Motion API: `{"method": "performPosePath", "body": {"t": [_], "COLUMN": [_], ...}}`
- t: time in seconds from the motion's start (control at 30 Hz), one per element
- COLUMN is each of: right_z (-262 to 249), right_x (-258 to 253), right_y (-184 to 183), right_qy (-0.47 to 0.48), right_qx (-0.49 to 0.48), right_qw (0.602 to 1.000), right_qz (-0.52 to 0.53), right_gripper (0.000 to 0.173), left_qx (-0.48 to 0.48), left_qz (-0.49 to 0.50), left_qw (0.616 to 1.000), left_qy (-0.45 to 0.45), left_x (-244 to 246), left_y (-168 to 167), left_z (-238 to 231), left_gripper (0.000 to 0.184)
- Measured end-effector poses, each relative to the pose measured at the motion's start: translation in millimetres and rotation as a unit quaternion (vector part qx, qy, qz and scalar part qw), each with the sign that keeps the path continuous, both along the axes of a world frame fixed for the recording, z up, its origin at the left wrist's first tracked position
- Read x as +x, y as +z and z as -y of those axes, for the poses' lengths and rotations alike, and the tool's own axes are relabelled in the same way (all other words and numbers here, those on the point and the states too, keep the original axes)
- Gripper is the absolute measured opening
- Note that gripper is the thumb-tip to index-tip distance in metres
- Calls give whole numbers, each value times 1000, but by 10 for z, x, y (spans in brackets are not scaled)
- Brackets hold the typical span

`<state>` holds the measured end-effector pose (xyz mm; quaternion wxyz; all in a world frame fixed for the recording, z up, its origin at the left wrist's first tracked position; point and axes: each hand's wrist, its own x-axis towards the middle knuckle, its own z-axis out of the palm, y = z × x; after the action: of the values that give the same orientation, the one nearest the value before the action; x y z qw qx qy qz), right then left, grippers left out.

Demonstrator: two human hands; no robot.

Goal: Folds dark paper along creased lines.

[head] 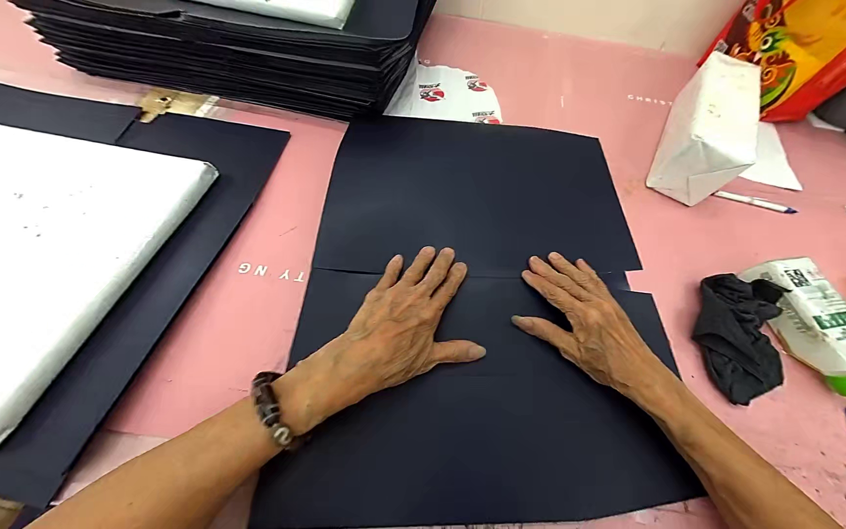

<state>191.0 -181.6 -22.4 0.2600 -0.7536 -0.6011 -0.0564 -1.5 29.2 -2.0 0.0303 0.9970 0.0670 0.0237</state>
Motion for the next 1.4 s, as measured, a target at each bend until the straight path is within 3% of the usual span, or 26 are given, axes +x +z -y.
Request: {"method": "performPosePath", "body": {"t": [0.23,0.43,0.53,0.83,1.0,1.07,1.17,1.23,1.3,1.4], "right_z": [268,178,-14,-413,-545,-346,342,863,1146,1069], "right_x": [-28,80,255,1154,1542,1400,734,382,228,337], "right_y": [-47,-16,32,66,132,314,714,663,444,537], "right_qy": [-52,-66,-66,-78,-95,-143,-287,-393,-441,-429], "right_qx": [7,5,-14,-52,-73,-93,-134,-185,-211,-159], "right_qw": [998,998,998,996,992,982,942,897,871,888], "right_qz": [22,20,13,6,45,85,116,82,49,47], "right_gripper": [62,66,65,67,59,57,59,67,62,44], "left_qx": [-52,-57,-51,-37,-45,-45,-46,-55,-72,-74], "left_qz": [-21,12,38,-28,-28,-22,-8,-9,-21,-32], "left_qw": [998,995,994,994,993,993,995,995,994,995], "left_qy": [-36,-78,-91,-102,-103,-103,-93,-84,-75,-62], "left_x": [155,379,565,1451,1869,1895,1848,1840,1836,1839], "left_y": [72,23,-10,83,102,97,102,102,133,179], "left_z": [167,-59,-272,-758,-858,-839,-829,-811,-785,-759], "left_gripper": [104,101,99,107,106,108,107,107,104,102]}}
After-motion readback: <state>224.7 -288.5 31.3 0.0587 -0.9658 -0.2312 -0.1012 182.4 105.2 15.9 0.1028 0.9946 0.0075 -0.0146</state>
